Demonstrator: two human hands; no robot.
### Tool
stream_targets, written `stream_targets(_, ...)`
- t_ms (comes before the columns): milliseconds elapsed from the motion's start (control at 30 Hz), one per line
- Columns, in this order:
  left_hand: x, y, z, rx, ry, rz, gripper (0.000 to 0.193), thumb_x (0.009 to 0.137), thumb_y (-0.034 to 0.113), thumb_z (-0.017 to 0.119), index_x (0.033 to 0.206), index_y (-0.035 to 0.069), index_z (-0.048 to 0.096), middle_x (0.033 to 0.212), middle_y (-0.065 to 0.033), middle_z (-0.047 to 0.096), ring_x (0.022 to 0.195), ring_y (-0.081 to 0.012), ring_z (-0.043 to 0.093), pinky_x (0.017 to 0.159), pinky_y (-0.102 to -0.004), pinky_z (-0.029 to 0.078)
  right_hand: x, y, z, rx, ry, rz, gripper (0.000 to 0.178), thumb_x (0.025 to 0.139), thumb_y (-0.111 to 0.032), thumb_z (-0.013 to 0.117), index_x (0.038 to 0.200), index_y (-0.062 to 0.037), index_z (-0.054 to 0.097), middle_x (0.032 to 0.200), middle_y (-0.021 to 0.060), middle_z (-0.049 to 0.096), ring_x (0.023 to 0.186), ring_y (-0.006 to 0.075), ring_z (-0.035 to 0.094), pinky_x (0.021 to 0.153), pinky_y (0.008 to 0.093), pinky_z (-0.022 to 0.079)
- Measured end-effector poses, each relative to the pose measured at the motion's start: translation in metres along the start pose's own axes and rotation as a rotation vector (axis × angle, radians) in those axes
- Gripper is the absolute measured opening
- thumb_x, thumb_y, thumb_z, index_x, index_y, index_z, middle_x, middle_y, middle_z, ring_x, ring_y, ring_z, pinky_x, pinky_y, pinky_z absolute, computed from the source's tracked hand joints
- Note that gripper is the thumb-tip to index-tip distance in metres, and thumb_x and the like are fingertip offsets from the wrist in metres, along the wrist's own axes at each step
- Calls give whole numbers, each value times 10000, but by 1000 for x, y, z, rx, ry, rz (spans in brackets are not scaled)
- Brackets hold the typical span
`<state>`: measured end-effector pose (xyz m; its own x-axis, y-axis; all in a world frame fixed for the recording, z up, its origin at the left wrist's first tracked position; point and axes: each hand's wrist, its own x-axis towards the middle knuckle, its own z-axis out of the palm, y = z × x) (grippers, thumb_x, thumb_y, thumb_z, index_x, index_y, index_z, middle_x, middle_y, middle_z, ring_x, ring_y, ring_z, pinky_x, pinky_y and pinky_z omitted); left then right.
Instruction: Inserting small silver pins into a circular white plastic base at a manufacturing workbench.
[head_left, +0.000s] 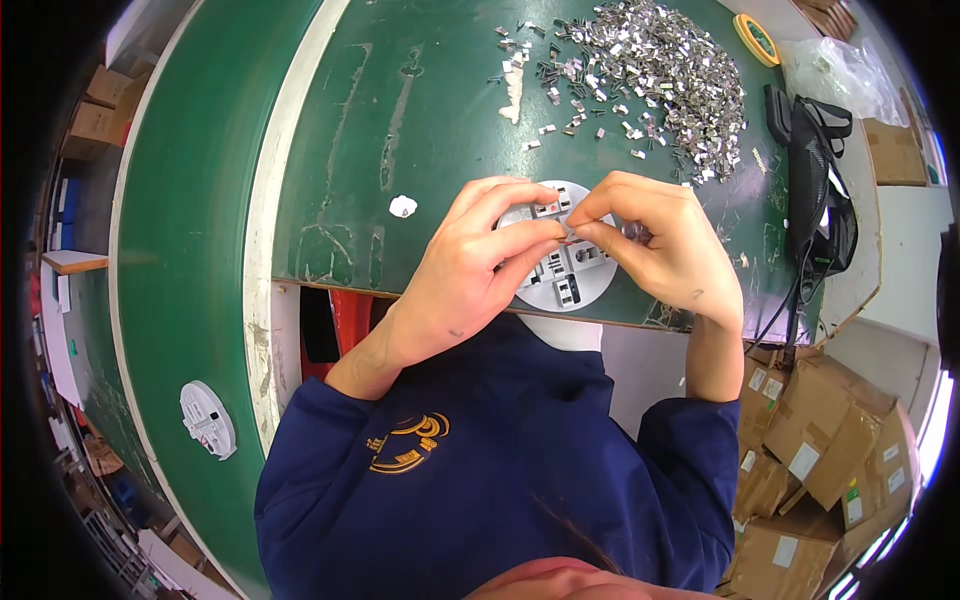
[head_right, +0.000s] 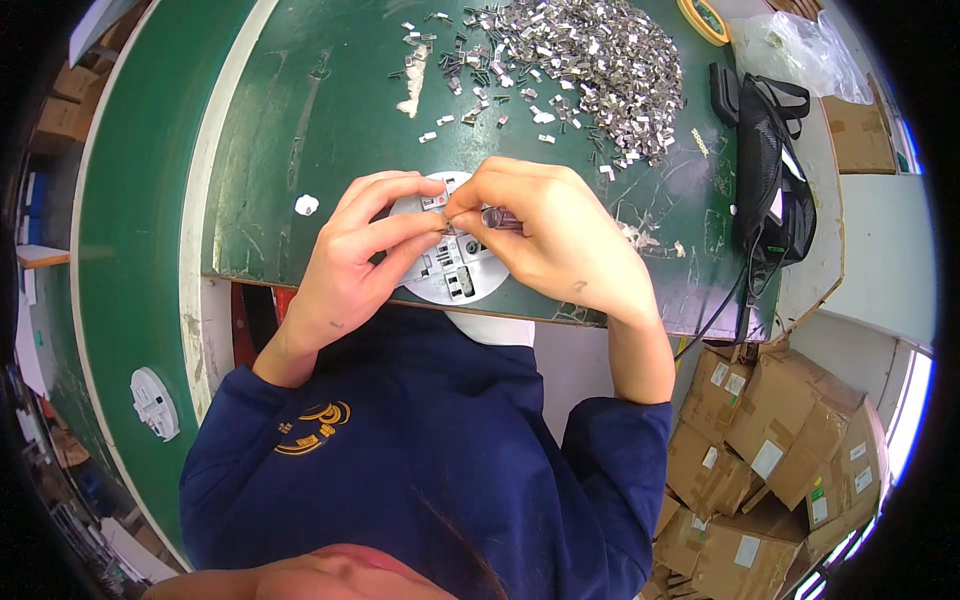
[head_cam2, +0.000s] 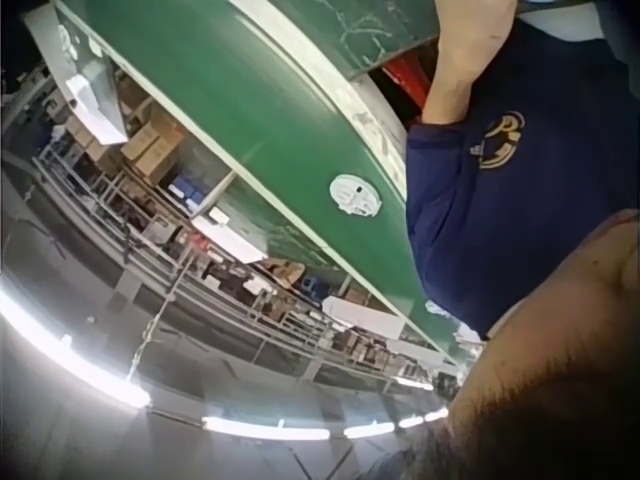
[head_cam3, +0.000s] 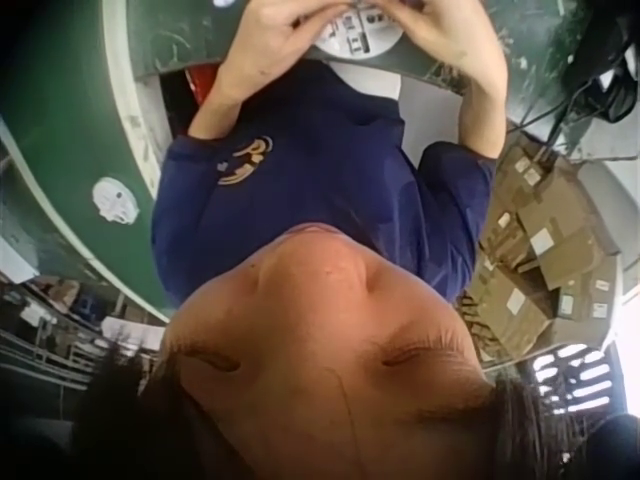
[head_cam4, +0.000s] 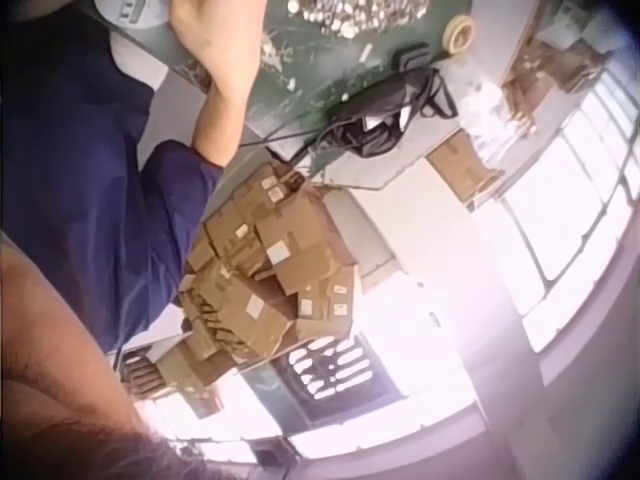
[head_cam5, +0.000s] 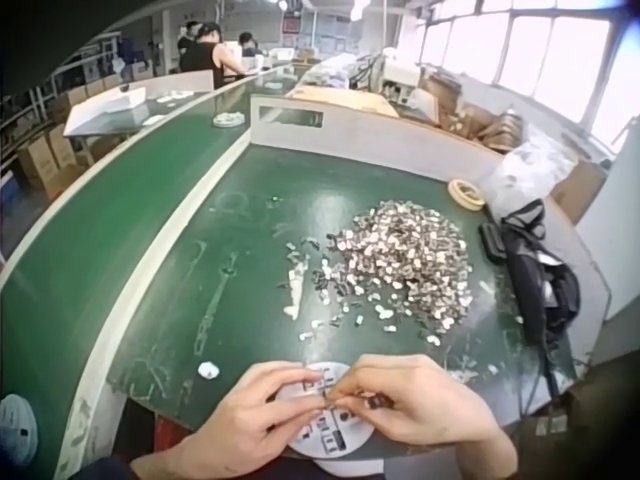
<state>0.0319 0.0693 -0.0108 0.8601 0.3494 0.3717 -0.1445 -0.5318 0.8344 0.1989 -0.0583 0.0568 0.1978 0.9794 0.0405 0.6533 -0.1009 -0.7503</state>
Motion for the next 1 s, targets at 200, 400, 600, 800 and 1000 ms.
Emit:
stream_targets(200, -4, -7, 3, -60, 103, -19, 155, 819, 0, 732, 972, 14, 714, 1139, -102, 670, 1061, -281, 625, 866, -365, 520, 2, 0, 6, -102, 30, -51, 75, 840, 19, 675, 908, -13, 676, 849, 81, 677, 667, 204, 647, 543, 304, 467)
stream_targets(400, -6, -7, 0, -101, 133, -86, 135, 810, -35, 739, 939, -3, 715, 1132, -116, 687, 1076, -248, 660, 892, -326, 535, 3, -2, 16, -274, 12, -117, 128, 799, 38, 669, 914, -15, 647, 837, 103, 646, 677, 275, 655, 561, 358, 505)
stream_targets(600, -6, -8, -2, -97, 144, -96, 131, 804, -41, 738, 926, -3, 710, 1129, -114, 685, 1055, -239, 670, 877, -320, 539, 7, -8, 22, -443, -7, -172, 202, 741, 45, 661, 931, -9, 619, 835, 105, 608, 641, 298, 631, 544, 380, 507)
stream_targets(800, -5, -14, -2, -87, 147, -97, 137, 800, -42, 740, 928, 0, 709, 1123, -111, 681, 1042, -237, 672, 867, -318, 541, 11, -10, 26, -523, -60, -197, 196, 733, 22, 651, 917, -4, 589, 840, 103, 578, 640, 279, 627, 541, 373, 509)
stream_targets(1000, -6, -13, 0, -116, 151, -76, 133, 800, -43, 739, 921, 3, 707, 1129, -107, 674, 1021, -237, 671, 862, -318, 538, 9, -12, 26, -575, -106, -216, 170, 745, -30, 651, 888, -3, 565, 832, 103, 550, 671, 265, 646, 552, 360, 525)
